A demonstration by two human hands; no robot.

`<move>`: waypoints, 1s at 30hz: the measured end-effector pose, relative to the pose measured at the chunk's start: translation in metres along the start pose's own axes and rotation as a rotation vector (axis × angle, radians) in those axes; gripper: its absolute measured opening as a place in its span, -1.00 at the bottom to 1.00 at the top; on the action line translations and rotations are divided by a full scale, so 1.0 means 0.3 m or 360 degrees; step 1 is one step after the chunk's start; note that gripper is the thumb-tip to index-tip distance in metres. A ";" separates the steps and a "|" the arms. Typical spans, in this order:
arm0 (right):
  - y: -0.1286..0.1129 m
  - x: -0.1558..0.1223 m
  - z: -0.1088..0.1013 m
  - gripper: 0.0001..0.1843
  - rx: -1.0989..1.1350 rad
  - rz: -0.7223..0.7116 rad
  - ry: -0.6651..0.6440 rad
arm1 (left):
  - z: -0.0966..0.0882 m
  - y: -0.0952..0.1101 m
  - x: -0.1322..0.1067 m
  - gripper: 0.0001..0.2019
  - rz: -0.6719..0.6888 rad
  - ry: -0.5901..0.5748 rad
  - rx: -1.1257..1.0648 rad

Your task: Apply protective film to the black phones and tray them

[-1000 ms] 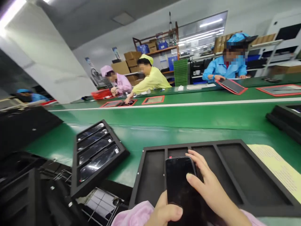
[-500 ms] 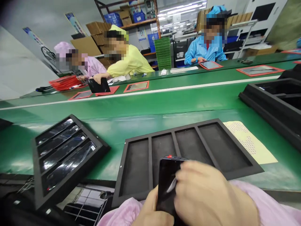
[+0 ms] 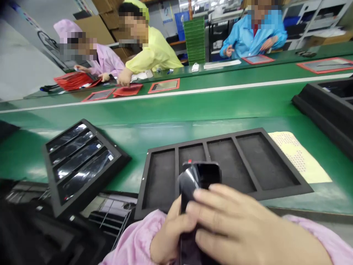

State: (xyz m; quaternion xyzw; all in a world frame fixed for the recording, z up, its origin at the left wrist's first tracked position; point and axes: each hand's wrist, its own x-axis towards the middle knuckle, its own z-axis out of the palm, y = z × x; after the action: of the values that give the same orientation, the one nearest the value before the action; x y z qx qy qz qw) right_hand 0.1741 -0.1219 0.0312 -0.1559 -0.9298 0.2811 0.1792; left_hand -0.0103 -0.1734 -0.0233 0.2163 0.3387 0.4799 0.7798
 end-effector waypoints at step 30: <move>0.018 0.140 0.119 -0.72 -0.0164 0.0467 0.1067 | -0.016 -0.080 0.091 -0.65 0.0158 -0.0023 -0.0776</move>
State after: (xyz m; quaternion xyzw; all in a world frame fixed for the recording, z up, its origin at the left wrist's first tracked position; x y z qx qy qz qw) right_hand 0.1228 -0.1180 0.0106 -0.3797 -0.8001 0.1899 0.4237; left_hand 0.0091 -0.1597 -0.0514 0.0416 0.1964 0.5836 0.7869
